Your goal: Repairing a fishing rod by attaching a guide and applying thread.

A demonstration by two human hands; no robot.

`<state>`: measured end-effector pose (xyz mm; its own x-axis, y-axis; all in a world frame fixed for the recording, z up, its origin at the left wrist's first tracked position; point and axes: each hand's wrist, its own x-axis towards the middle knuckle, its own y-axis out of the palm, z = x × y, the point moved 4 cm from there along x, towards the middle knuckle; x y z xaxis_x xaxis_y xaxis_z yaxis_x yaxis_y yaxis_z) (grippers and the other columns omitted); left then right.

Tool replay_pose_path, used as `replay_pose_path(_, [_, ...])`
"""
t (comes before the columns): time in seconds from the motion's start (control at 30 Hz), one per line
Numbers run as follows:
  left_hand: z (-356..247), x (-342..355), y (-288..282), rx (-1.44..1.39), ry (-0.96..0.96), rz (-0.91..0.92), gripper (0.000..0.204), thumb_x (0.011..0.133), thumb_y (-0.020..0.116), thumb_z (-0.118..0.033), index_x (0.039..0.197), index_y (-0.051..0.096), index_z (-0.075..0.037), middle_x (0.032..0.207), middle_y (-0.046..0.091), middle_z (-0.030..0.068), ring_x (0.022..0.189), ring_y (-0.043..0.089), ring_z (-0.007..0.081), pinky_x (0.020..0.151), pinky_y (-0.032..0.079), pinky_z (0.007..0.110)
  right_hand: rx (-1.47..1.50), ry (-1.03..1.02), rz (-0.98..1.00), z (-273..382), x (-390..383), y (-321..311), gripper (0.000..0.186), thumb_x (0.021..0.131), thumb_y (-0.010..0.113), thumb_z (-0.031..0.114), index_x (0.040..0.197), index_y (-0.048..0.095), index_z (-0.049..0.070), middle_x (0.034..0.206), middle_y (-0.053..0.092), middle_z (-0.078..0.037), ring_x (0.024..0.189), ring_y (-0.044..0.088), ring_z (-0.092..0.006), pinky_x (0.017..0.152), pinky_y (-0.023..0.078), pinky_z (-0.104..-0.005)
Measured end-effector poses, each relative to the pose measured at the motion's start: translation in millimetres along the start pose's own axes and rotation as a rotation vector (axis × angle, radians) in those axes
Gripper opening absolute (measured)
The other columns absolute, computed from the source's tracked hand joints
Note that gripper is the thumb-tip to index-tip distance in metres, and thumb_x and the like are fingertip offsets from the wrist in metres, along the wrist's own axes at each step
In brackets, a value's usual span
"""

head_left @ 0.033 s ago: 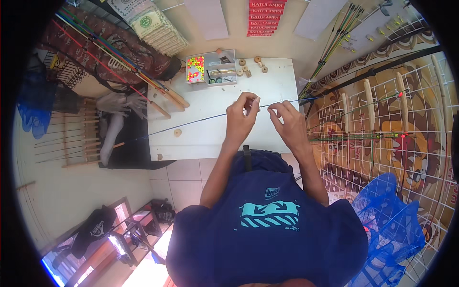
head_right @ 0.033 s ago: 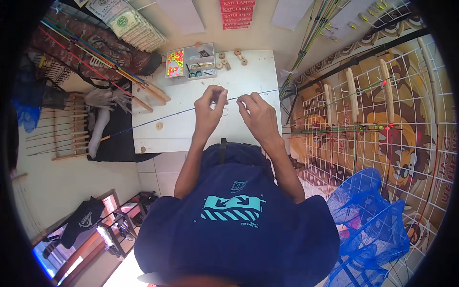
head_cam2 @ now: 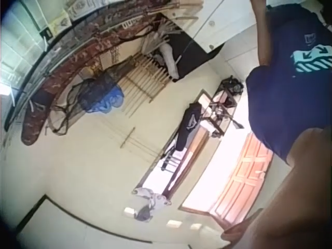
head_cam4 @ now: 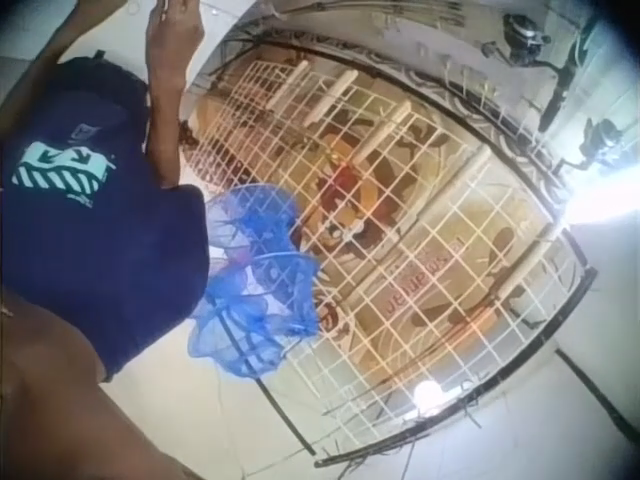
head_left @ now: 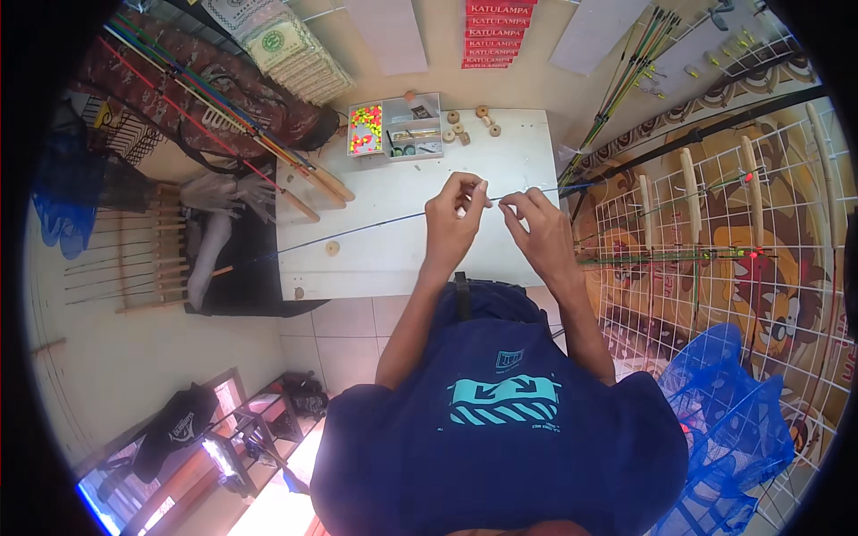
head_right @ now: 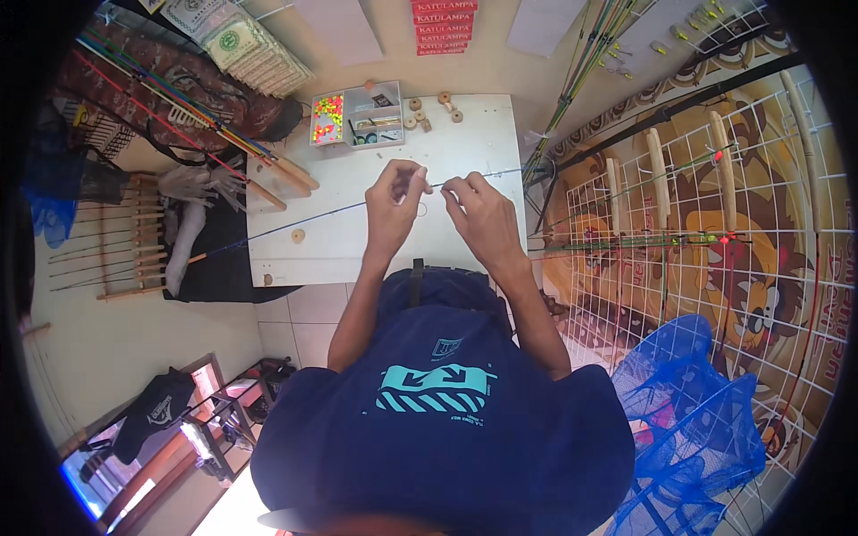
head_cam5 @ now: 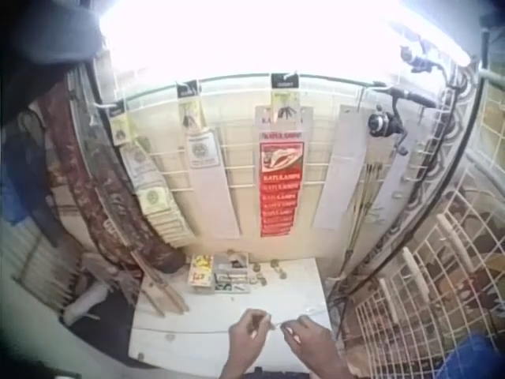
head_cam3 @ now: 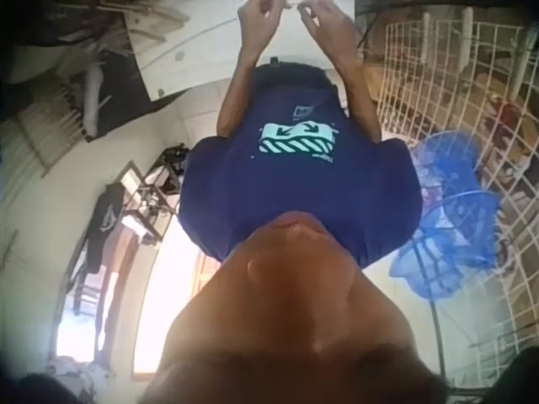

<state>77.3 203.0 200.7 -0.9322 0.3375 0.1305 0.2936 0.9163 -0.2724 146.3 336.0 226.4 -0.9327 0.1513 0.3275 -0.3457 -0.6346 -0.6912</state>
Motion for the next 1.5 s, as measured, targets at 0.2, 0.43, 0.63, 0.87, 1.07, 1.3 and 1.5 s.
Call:
replay_pose_path(0.2, [1.1,-6.7,9.6,-0.218,-0.066,-0.148,0.012,0.094,0.059,-0.012,0.095,0.059,0.001,0.078,0.069,0.0087,0.056,0.055,0.0076,0.048,0.038,0.025,-0.07,-0.035,0.128,5.8,8.4,-2.2,0.014,0.084,0.068,0.007,0.097,0.065,0.004,0.082,0.057,-0.009,0.069,0.063,-0.0264,0.062,0.05,-0.0384])
replay_pose_path(0.43, [-13.6,-4.1,1.2,0.111,0.078,-0.046,0.01,0.094,0.058,-0.01,0.096,0.058,0.0,0.076,0.068,0.012,0.057,0.061,0.0156,0.054,0.044,0.029,0.008,-0.181,0.11,5.8,15.9,-8.3,0.014,0.082,0.068,0.007,0.094,0.064,0.003,0.087,0.057,-0.01,0.076,0.061,-0.0274,0.066,0.05,-0.0389])
replay_pose_path(0.63, [-8.7,-0.9,0.1,-0.02,0.03,0.073,0.01,0.096,0.056,-0.01,0.097,0.057,0.0,0.072,0.067,0.0099,0.064,0.064,0.014,0.057,0.046,0.028,-0.033,-0.202,0.133,5.4,33.0,-17.4,0.013,0.08,0.071,0.009,0.093,0.066,0.005,0.085,0.059,-0.008,0.08,0.06,-0.0267,0.07,0.049,-0.0396])
replay_pose_path(0.87, [0.1,1.6,-3.8,-0.195,-0.007,0.091,0.011,0.097,0.056,-0.013,0.097,0.057,-0.002,0.073,0.067,0.0071,0.071,0.065,0.0101,0.056,0.044,0.024,0.149,-0.045,0.375,-8.3,57.8,-12.2,0.011,0.078,0.075,0.014,0.084,0.073,0.006,0.079,0.065,-0.009,0.077,0.062,-0.0262,0.072,0.048,-0.0359])
replay_pose_path(1.07, [3.0,2.2,-9.5,-0.252,-0.035,0.125,0.013,0.098,0.056,-0.015,0.099,0.057,-0.002,0.075,0.068,0.0071,0.073,0.065,0.0089,0.056,0.041,0.022,0.255,-0.054,0.46,-15.5,59.6,0.3,0.013,0.079,0.073,0.015,0.086,0.07,0.005,0.08,0.066,-0.009,0.075,0.063,-0.0243,0.071,0.048,-0.0353])
replay_pose_path(1.3, [-1.1,11.6,-21.0,-0.39,-0.25,0.317,0.02,0.095,0.061,-0.023,0.104,0.059,-0.004,0.077,0.071,0.0101,0.066,0.057,0.007,0.06,0.04,0.023,0.153,-0.158,0.45,-3.3,56.7,-7.8,0.013,0.078,0.071,0.02,0.082,0.069,0.008,0.082,0.066,-0.006,0.079,0.063,-0.026,0.073,0.048,-0.0388])
replay_pose_path(1.5, [9.5,18.1,-26.4,-0.369,-0.28,0.52,0.026,0.092,0.066,-0.028,0.106,0.06,-0.007,0.079,0.071,0.0071,0.067,0.054,0.0062,0.061,0.039,0.024,0.137,-0.208,0.527,-1.0,58.1,-10.4,0.011,0.079,0.071,0.018,0.084,0.069,0.009,0.081,0.067,-0.005,0.082,0.064,-0.0248,0.075,0.049,-0.0388])
